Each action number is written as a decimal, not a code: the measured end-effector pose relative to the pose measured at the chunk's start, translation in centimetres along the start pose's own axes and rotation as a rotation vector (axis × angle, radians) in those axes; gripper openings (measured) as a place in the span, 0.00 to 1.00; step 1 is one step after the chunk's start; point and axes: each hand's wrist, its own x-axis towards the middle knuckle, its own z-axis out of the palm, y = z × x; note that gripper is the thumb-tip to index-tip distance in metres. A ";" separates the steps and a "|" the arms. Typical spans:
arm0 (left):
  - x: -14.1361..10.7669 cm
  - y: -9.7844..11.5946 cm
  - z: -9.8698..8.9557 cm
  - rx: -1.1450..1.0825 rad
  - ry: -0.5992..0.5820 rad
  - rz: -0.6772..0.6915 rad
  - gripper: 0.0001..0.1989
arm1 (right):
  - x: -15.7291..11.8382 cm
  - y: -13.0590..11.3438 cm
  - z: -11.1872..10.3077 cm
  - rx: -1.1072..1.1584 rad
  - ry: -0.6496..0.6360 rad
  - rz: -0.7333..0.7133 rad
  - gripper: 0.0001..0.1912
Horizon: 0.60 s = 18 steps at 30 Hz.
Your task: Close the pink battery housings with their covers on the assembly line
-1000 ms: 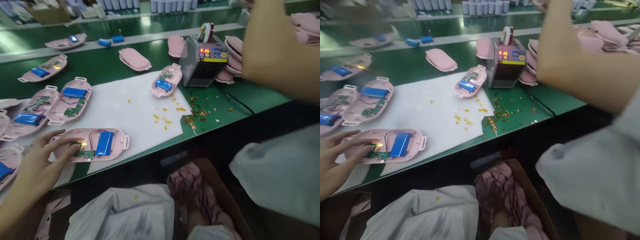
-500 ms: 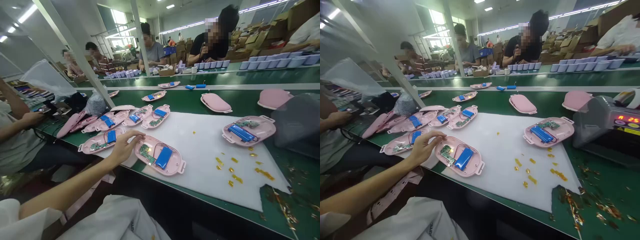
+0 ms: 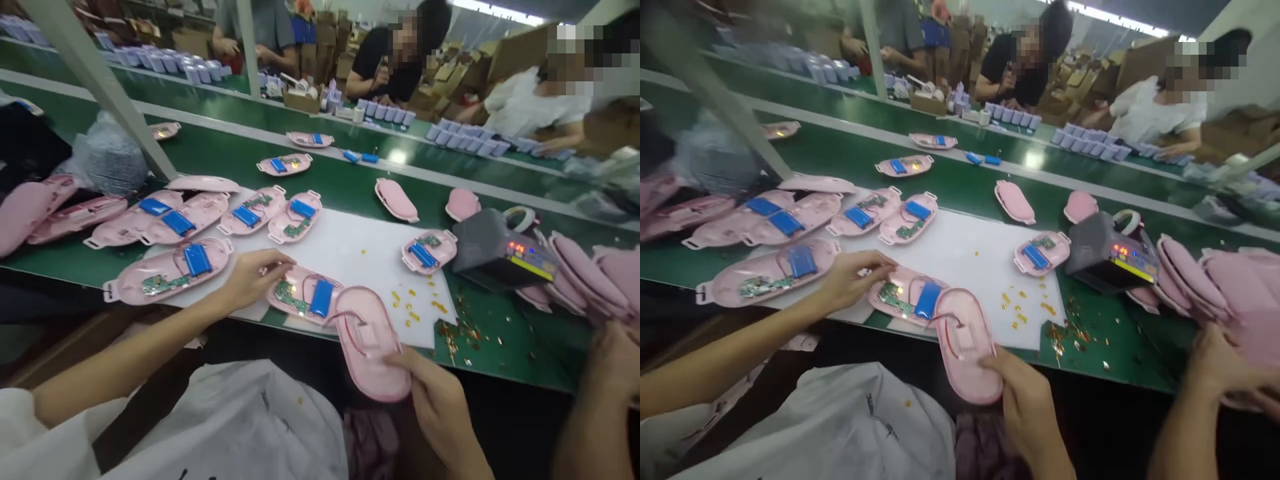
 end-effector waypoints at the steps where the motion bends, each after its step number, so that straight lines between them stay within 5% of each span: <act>1: 0.0 -0.2 -0.2 -0.040 -0.008 0.015 0.11 | 2.0 -0.7 0.7 -0.001 -0.100 -0.049 0.13; 3: 0.1 -0.6 -0.4 -0.092 0.008 0.057 0.12 | 6.6 -1.8 2.3 -0.009 -0.237 -0.121 0.14; 6: 0.2 -1.5 -0.1 -0.083 0.063 0.140 0.12 | 12.2 -3.2 4.7 0.006 -0.248 -0.117 0.09; 12: 0.5 -2.3 1.1 -0.004 0.239 0.249 0.08 | 15.7 -5.6 6.9 0.102 -0.220 -0.085 0.10; 15: 0.9 -2.8 1.1 -0.190 0.340 0.107 0.08 | 16.2 -6.1 7.5 0.174 -0.113 -0.121 0.11; 18: 1.3 -3.3 0.8 -0.573 0.144 -0.123 0.19 | 17.0 -6.1 7.7 0.154 -0.026 -0.130 0.14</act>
